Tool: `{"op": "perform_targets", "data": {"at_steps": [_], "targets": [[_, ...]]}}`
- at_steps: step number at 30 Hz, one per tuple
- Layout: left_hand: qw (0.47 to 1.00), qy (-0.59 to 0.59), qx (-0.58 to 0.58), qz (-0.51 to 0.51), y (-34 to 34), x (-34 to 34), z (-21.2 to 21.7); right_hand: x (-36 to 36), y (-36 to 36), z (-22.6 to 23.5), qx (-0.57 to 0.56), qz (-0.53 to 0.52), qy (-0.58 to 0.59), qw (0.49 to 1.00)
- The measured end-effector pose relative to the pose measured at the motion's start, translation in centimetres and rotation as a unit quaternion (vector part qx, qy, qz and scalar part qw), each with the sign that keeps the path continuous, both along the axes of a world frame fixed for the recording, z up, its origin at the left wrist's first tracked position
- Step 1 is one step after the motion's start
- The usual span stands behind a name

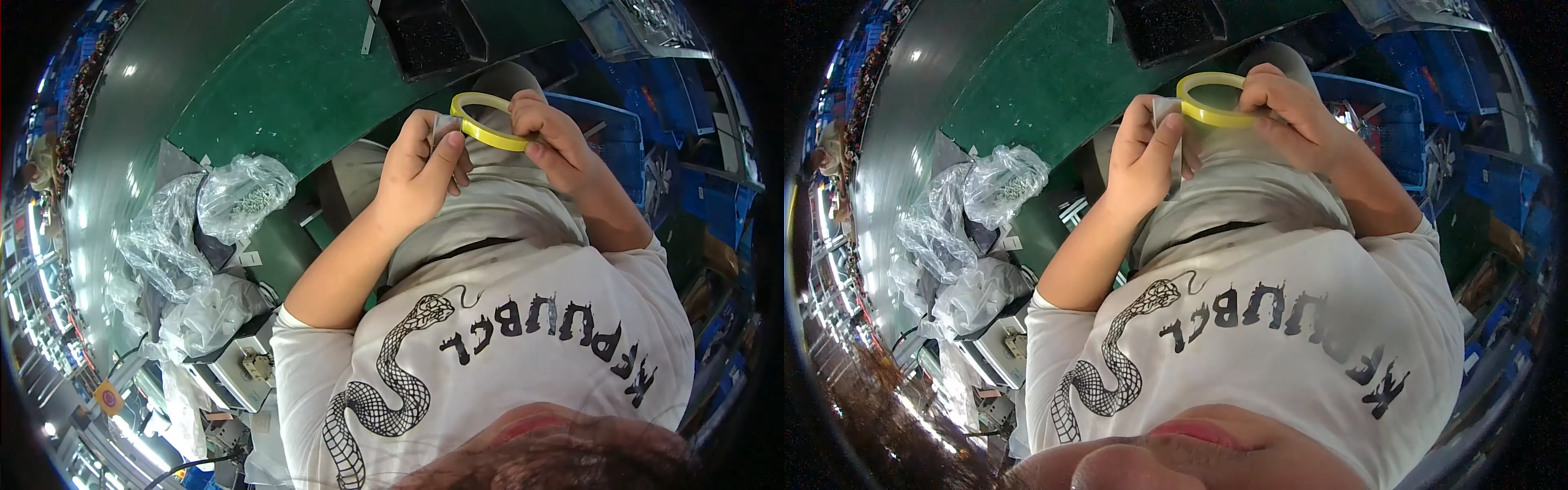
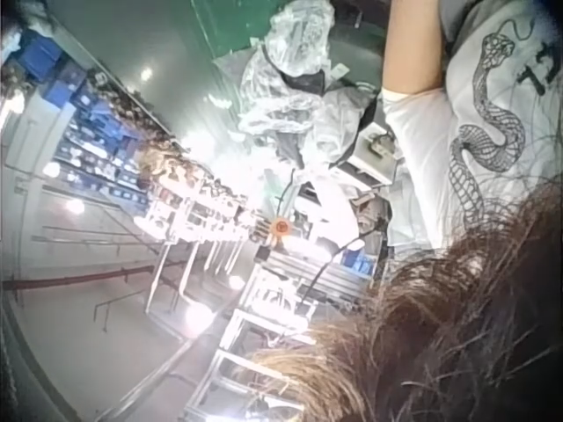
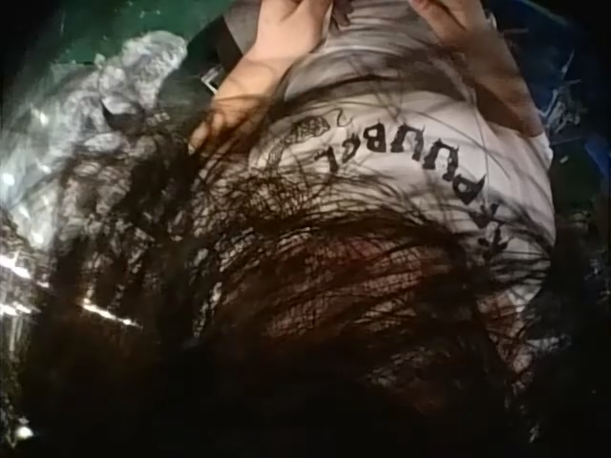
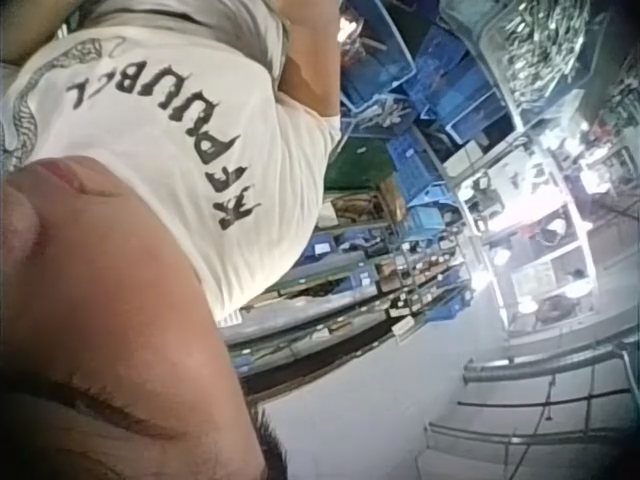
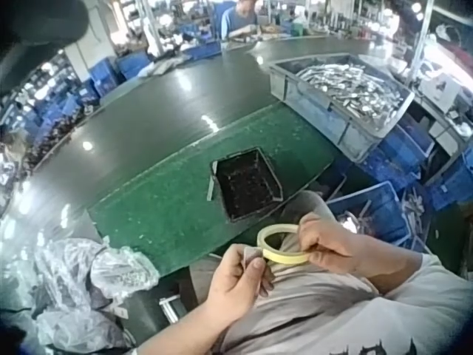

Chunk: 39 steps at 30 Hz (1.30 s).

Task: Manually applying yellow circular stickers or rings onto small manufactured components on a factory assembly line.

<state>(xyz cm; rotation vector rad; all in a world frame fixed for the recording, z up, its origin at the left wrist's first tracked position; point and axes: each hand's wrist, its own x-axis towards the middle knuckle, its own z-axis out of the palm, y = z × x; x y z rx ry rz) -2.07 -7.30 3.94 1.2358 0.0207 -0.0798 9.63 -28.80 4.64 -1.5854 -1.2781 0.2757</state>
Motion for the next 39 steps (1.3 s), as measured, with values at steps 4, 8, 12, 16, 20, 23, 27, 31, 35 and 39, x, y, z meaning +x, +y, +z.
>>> {"op": "perform_targets", "data": {"at_steps": [4,8,12,16,20,23,27,31,35,39], "targets": [[1.0,0.009,-0.001,-0.003,-0.1,0.0,0.1,0.0,0.1,0.2,-0.004,0.001,-0.017,1.0],[1.0,0.013,-0.005,-0.007,0.0,0.1,0.0,0.1,0.1,0.1,-0.009,0.002,-0.022,1.0],[1.0,0.014,-0.004,-0.007,-0.1,0.0,0.0,0.1,0.1,0.2,-0.012,0.004,-0.023,1.0],[1.0,0.024,0.013,0.002,-0.2,0.0,0.2,-0.1,0.1,0.1,-0.015,0.001,-0.023,1.0],[0.999,0.021,0.025,0.002,-0.1,-0.1,0.4,0.0,0.1,0.1,-0.016,0.006,-0.031,0.999],[0.999,0.031,0.042,0.004,0.0,-0.1,0.3,0.0,0.3,0.0,-0.007,0.012,-0.039,0.999],[0.997,0.005,0.066,0.026,0.0,0.0,-0.2,-0.2,0.3,-0.1,-0.005,0.005,-0.052,0.999],[0.999,0.028,0.031,0.017,0.2,-0.1,0.5,-0.3,0.6,0.1,0.008,-0.017,-0.125,0.992],[0.998,0.032,-0.049,0.006,0.2,0.1,-0.3,-0.6,1.1,0.1,0.056,-0.052,-0.191,0.979],[0.991,0.053,-0.122,-0.014,0.4,0.2,-0.3,-0.2,0.8,0.4,0.049,-0.023,-0.276,0.96]]}}
